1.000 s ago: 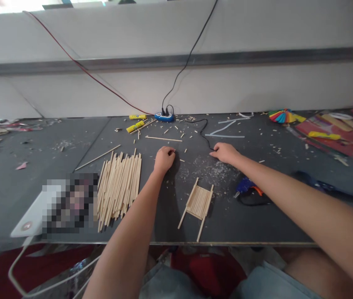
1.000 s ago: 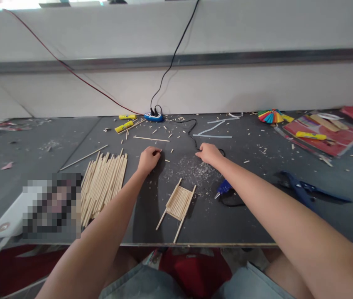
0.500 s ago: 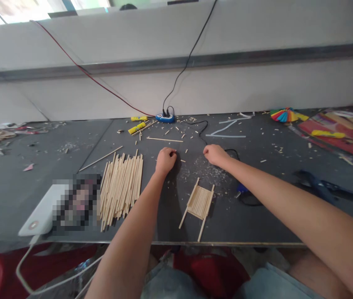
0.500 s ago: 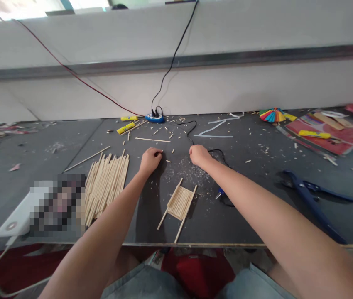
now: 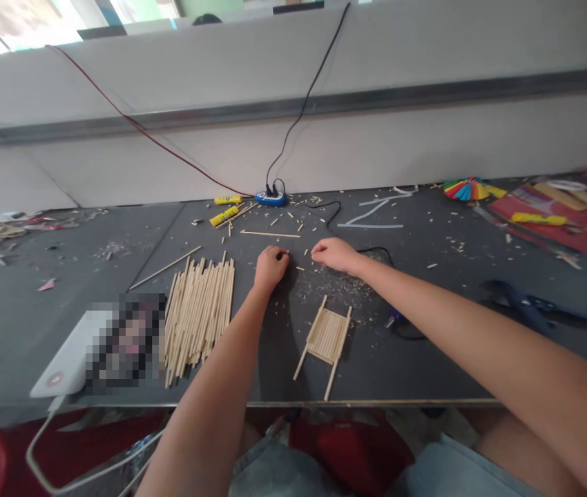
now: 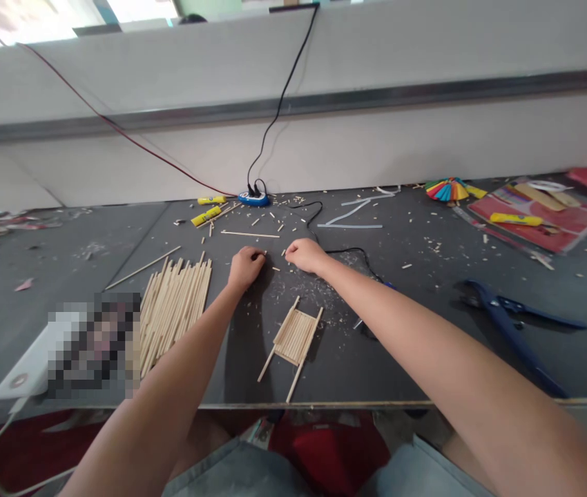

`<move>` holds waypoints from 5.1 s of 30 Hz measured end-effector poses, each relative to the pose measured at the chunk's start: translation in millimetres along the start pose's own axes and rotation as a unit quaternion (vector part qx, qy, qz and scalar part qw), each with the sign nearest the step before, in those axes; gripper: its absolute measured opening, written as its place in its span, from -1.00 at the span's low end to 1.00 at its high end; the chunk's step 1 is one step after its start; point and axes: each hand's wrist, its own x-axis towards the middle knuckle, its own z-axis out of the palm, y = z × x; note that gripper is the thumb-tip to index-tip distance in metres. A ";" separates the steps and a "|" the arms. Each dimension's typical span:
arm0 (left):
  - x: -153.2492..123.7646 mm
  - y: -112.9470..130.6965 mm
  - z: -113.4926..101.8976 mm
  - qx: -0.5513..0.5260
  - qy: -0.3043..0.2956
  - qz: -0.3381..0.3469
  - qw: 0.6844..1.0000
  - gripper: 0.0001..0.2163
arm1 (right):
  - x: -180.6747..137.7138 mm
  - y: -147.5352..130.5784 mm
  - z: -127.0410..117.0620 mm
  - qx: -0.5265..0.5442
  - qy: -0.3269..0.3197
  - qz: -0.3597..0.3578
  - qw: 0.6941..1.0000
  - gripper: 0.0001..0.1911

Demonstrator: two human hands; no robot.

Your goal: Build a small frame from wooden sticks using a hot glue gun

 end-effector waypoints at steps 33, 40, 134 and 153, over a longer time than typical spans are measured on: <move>-138.7 23.3 -42.9 -0.072 0.053 -0.176 0.980 -0.70 | -260.2 176.1 22.5 0.101 0.434 0.071 0.892 -0.68; -167.8 26.4 -44.9 -0.057 0.061 -0.178 0.980 -0.71 | -251.0 179.2 40.4 0.092 0.478 0.148 0.861 -0.64; -293.8 215.4 -74.6 -0.653 -0.246 -0.224 0.680 -0.90 | -317.3 14.5 66.4 0.631 0.192 0.009 0.752 -0.75; -302.0 219.0 -82.9 -0.636 -0.222 -0.189 0.714 -0.90 | -327.1 10.7 65.7 0.626 0.181 -0.011 0.758 -0.82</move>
